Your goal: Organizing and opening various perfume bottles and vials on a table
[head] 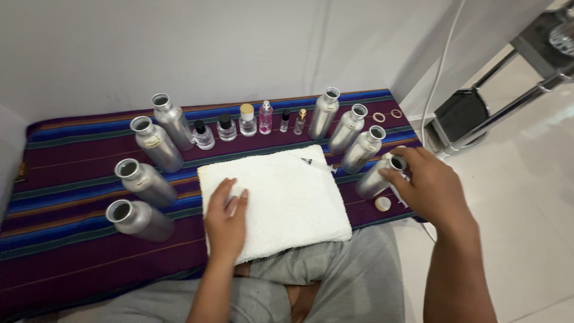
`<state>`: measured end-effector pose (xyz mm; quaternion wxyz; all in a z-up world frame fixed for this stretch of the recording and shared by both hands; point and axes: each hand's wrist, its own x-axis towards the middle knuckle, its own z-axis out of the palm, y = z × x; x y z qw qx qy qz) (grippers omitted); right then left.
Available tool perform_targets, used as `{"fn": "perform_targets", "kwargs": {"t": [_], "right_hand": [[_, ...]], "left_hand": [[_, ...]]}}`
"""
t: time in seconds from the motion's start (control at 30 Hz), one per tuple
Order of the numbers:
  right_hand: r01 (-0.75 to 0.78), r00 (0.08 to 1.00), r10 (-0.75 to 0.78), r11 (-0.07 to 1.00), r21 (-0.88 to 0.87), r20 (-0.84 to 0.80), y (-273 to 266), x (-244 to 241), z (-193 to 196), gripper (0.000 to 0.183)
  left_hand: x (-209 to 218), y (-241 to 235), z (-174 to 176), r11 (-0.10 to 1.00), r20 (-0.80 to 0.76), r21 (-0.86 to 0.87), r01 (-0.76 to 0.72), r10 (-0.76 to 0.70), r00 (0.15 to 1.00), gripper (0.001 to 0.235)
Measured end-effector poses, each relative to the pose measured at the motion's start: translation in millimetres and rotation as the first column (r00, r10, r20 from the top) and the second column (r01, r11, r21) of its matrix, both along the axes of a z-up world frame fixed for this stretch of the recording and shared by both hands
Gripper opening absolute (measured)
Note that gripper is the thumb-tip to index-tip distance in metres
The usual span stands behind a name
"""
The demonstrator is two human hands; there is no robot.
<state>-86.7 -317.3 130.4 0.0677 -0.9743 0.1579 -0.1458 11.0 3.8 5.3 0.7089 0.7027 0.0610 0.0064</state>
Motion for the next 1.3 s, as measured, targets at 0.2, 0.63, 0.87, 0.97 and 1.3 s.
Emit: {"fn": "perform_targets", "kwargs": {"t": [0.2, 0.63, 0.87, 0.97, 1.3], "right_hand": [[-0.088, 0.923, 0.213, 0.928, -0.363, 0.322, -0.7, -9.6, -51.7, 0.045], [-0.335, 0.94, 0.294, 0.892, -0.303, -0.172, 67.2, 87.0, -154.1, 0.036], [-0.236, 0.971, 0.223, 0.95, -0.203, -0.081, 74.9, 67.7, -122.2, 0.028], [-0.201, 0.98, 0.194, 0.958, -0.203, -0.052, 76.9, 75.1, -125.7, 0.033], [-0.517, 0.817, 0.549, 0.833, 0.198, -0.176, 162.7, 60.3, -111.9, 0.059]], "left_hand": [[-12.3, 4.1, 18.3, 0.789, 0.007, 0.558, 0.256, -0.312, 0.95, 0.05], [-17.1, -6.3, 33.9, 0.413, -0.061, 0.858, 0.306, -0.51, 0.858, 0.052], [-18.1, -8.7, 41.5, 0.35, -0.155, 0.856, 0.38, -0.528, 0.835, 0.057], [-19.3, -9.3, 44.8, 0.312, -0.185, 0.865, 0.393, -0.531, 0.827, 0.058], [-17.9, -10.0, 46.2, 0.245, -0.199, 0.907, 0.343, -0.468, 0.861, 0.059]]}}
